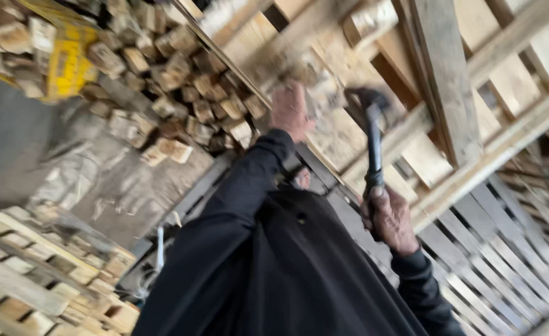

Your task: The person assembles a wooden pallet by placing small wooden blocks into gaps and hammering nails to secure them. They repeatedly pick up blocks, position them, and use a hammer to drive nails into the pallet structure.

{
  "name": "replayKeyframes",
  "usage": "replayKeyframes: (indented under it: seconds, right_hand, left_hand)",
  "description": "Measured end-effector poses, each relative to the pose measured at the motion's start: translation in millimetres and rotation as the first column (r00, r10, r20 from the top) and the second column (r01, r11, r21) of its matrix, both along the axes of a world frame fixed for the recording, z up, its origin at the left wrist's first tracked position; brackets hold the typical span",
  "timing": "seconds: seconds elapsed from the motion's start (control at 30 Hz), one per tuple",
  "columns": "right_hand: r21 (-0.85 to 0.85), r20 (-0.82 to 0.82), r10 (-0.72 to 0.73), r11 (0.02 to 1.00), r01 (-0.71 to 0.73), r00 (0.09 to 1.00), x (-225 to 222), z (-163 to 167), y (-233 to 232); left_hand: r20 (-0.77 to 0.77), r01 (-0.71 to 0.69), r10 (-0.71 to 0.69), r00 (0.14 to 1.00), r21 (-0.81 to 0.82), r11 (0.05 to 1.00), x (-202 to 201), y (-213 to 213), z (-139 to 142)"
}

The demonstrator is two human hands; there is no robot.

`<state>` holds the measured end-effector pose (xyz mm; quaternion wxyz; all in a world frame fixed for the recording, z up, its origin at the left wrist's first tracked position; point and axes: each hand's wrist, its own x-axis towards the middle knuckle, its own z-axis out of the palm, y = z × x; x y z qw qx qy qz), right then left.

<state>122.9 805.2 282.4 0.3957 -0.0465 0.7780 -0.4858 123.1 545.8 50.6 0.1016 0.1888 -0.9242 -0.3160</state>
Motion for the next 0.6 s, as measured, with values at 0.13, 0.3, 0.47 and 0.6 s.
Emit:
replayKeyframes:
  seconds: [0.13, 0.3, 0.47, 0.6]
  right_hand:
    - [-0.584, -0.461, -0.07, 0.774, -0.244, 0.884, -14.9, 35.4, 19.1]
    - [-0.463, -0.29, 0.1, 0.855, -0.231, 0.952, -25.0, -19.9, -5.3]
    - [0.157, -0.089, 0.038, 0.987, -0.023, 0.995, -26.7, -13.7, -11.9]
    - [-0.496, -0.51, -0.018, 0.823, -0.277, 0.86, -47.5, 34.3, 12.6]
  left_hand:
    - [0.154, -0.056, 0.034, 0.988, 0.138, 0.989, -6.6, 5.8, 0.6]
    - [0.122, -0.078, 0.062, 0.991, 0.133, 0.988, -6.3, 9.0, 9.3]
    - [0.102, -0.07, 0.062, 0.993, 0.074, 0.995, -7.8, 3.8, 23.0]
    - [0.105, -0.083, 0.069, 0.992, 0.134, 0.988, -13.5, 8.0, 25.6]
